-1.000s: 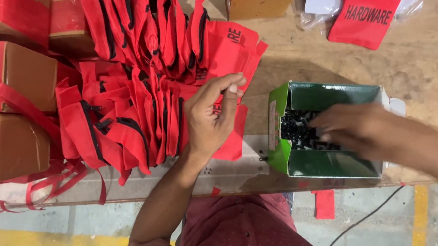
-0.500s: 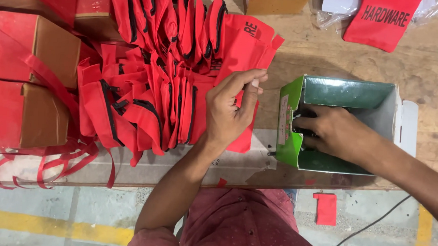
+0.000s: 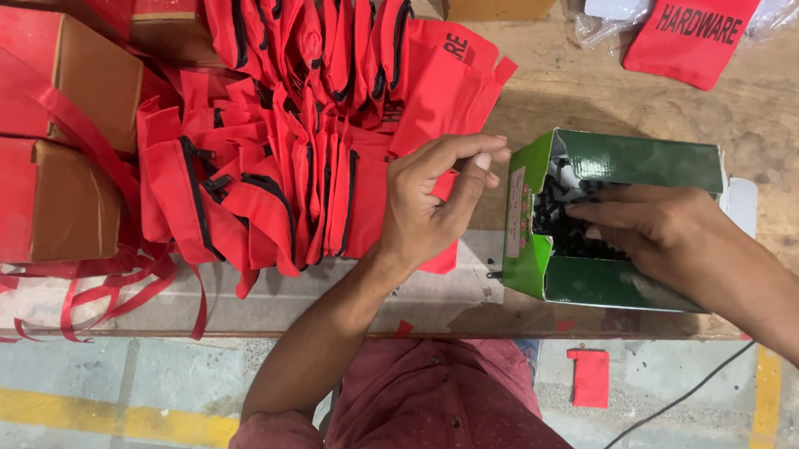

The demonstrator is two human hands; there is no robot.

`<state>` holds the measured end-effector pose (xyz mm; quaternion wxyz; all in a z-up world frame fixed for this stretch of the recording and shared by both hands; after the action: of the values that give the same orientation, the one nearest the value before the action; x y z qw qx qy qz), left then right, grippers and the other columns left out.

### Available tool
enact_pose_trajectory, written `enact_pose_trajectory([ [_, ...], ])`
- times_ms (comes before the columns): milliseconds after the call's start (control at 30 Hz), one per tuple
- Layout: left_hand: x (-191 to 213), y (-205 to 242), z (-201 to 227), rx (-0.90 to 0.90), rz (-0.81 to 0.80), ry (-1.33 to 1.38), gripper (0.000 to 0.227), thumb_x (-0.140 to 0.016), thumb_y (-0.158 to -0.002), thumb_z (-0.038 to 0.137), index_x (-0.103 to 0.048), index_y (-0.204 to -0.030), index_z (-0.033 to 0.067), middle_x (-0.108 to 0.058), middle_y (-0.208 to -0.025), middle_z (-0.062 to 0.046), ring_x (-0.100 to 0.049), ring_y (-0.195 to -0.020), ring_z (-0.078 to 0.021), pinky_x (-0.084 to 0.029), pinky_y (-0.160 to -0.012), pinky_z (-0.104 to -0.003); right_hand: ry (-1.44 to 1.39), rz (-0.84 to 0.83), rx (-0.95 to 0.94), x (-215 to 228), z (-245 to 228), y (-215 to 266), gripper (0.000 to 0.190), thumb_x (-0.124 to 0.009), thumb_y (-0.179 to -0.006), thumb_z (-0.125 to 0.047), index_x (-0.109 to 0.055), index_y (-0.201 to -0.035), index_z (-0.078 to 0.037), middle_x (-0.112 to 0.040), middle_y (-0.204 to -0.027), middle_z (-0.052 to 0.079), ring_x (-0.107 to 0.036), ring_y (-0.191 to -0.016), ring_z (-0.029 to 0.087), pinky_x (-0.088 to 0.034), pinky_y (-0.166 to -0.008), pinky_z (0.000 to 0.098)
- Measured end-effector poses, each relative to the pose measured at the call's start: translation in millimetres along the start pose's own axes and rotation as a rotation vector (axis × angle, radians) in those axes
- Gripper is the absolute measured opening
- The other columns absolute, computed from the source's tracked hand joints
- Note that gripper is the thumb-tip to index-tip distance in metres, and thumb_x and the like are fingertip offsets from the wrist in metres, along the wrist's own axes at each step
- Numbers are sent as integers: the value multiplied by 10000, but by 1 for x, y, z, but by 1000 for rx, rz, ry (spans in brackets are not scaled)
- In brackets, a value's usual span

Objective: Place small hardware components into labeled red pouches.

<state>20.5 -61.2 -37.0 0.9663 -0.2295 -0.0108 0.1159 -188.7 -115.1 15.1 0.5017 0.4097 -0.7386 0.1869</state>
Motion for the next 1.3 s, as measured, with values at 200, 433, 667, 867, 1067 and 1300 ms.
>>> enact_pose_trajectory([
  [200, -12, 8, -30, 140, -73, 305, 205, -599, -1102, 71, -661, -1284, -2, -764, -1119, -115, -754, -895, -132, -648, -797, -258, 25, 68, -156, 13, -8, 2, 375, -723, -818, -77, -746, -1192, -71, -759, -870, 133, -737, -701, 248, -584, -629, 368],
  [433, -39, 10, -21, 305, -178, 671, 261, -579, -1135, 90, -619, -1367, -21, -732, -1191, -175, -747, -1039, -217, -658, -920, -338, -22, 78, -174, 15, 2, 7, 218, -792, -847, -163, -785, -1041, -63, -784, -862, 102, -731, -718, 217, -575, -655, 342],
  [667, -91, 11, 9, 593, -224, 1316, 493, -438, -1171, 302, -424, -1538, -27, -482, -1548, -185, -458, -1472, -255, -373, -1299, -394, -466, 158, -349, 36, 12, 16, 250, -695, -890, -14, -757, -1131, 15, -803, -913, 104, -764, -812, 152, -647, -782, 280],
  [867, -103, 7, -1, 679, -68, 1340, 589, -360, -1180, 402, -395, -1543, -61, -449, -1579, -190, -423, -1493, -246, -317, -1298, -381, -352, 259, -290, 52, -15, -1, 222, -702, -908, 6, -744, -1121, 52, -788, -1000, 118, -755, -893, 158, -630, -831, 278],
  [1067, -101, 11, -5, 694, 24, 1403, 592, -350, -1184, 422, -403, -1545, -45, -476, -1550, -144, -461, -1442, -209, -350, -1254, -360, -436, 240, -272, 44, -5, -11, 224, -711, -913, 7, -749, -1132, 31, -790, -991, 119, -763, -895, 156, -634, -838, 273],
  [1300, -98, 22, -9, 731, 74, 1566, 568, -366, -1218, 410, -386, -1554, -48, -481, -1441, -94, -487, -1280, -167, -376, -1233, -349, -298, 153, -165, 45, -31, -36, 288, -703, -890, 10, -747, -1174, 18, -796, -1009, 103, -785, -924, 172, -641, -818, 286],
])
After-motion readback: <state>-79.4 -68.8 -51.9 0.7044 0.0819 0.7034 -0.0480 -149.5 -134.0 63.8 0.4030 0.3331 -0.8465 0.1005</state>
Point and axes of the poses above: each hand's wrist, its own y-axis away from the middle knuckle, its own x-axis out of the back of the hand, z = x × y, the point moved 7 cm from there along -y, towards the middle knuckle
